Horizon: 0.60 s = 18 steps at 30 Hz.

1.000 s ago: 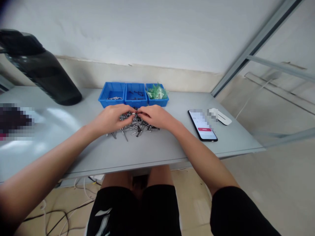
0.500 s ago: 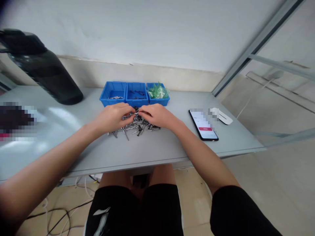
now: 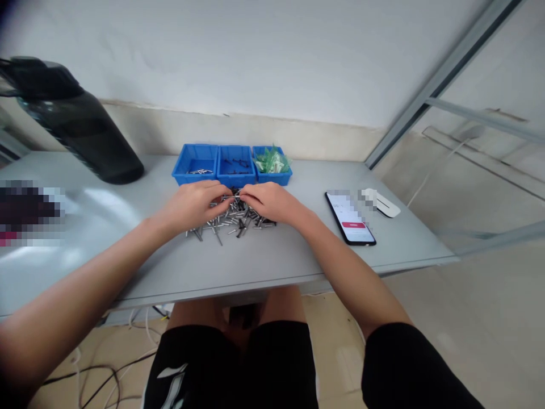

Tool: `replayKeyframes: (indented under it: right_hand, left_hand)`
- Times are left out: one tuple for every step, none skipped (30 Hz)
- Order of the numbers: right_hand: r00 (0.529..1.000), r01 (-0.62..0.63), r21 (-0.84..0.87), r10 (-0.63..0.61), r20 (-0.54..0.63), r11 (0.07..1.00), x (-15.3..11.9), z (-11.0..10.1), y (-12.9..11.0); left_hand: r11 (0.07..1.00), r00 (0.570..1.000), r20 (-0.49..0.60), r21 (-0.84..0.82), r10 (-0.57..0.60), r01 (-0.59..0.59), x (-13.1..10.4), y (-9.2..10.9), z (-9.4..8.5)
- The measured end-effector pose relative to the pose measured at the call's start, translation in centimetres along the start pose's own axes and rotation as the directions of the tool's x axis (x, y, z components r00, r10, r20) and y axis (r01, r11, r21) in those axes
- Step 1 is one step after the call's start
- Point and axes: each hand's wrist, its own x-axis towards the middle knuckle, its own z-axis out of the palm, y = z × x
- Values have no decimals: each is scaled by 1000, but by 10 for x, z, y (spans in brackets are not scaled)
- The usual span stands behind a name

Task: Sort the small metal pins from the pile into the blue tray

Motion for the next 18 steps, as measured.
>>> replayKeyframes:
  right_hand:
    - [1000, -10, 2, 10, -7, 1000, 0, 0, 1]
    - [1000, -18, 2, 18, -13, 1000, 0, -1, 1]
    - [1000, -23, -2, 23, -20, 1000, 0, -1, 2]
    - [999, -26, -10, 26, -28, 1000, 0, -1, 2]
    - [999, -27, -21, 26, -40, 999, 0, -2, 2]
    - [998, -25, -33, 23, -53, 999, 0, -2, 1]
    - [998, -21, -44, 19, -66, 999, -1, -2, 0]
    - [997, -14, -51, 10, -79, 999, -1, -2, 0]
    - [996, -5, -57, -1, -89, 998, -1, -2, -1]
    - [995, 5, -60, -11, -97, 998, -1, -2, -2]
    - [994, 14, -63, -20, -105, 998, -2, -1, -3]
    - [993, 23, -66, -30, -113, 998, -2, -1, -3]
    - [991, 32, -69, -40, -125, 997, -3, 0, -3]
    - [989, 43, -70, -52, -138, 997, -3, 0, -3]
    - [986, 53, -71, -64, -151, 996, -3, 0, -3]
    - [983, 64, -73, -75, -166, 995, -3, 1, -2]
    - [980, 72, -75, -84, -181, 995, -3, 1, -2]
    - [977, 74, -76, -87, -192, 994, -3, 1, -1]
  left_hand:
    - [1000, 1000, 0, 4, -7, 7, 0, 0, 0]
    - [1000, 1000, 2, 6, -11, 11, 0, 0, 0]
    - [1000, 1000, 3, 9, -13, 13, 0, -1, 0]
    - [1000, 1000, 5, 13, -15, 15, 0, -1, 0]
    - [1000, 1000, 10, 17, -19, 18, 0, -2, 0]
    - [999, 1000, 19, 22, -24, 23, 1, -2, 0]
    - [999, 999, 32, 25, -29, 28, 1, -3, 1]
    - [999, 998, 48, 25, -33, 31, 1, -3, 1]
    - [999, 997, 65, 23, -37, 35, 1, -4, 1]
    - [999, 996, 83, 18, -37, 36, 1, -4, 1]
    - [999, 994, 99, 14, -37, 36, 1, -4, 1]
    - [999, 993, 113, 11, -36, 35, 1, -3, 1]
    - [999, 992, 125, 9, -35, 34, 1, -3, 1]
    - [999, 990, 136, 9, -32, 31, 0, -2, 1]
    - [1000, 989, 142, 9, -30, 29, 0, -2, 1]
    - [1000, 990, 141, 9, -29, 28, 1, -2, 1]
    - [999, 991, 133, 10, -32, 31, 1, -2, 1]
    - [999, 992, 119, 11, -36, 35, 1, -2, 1]
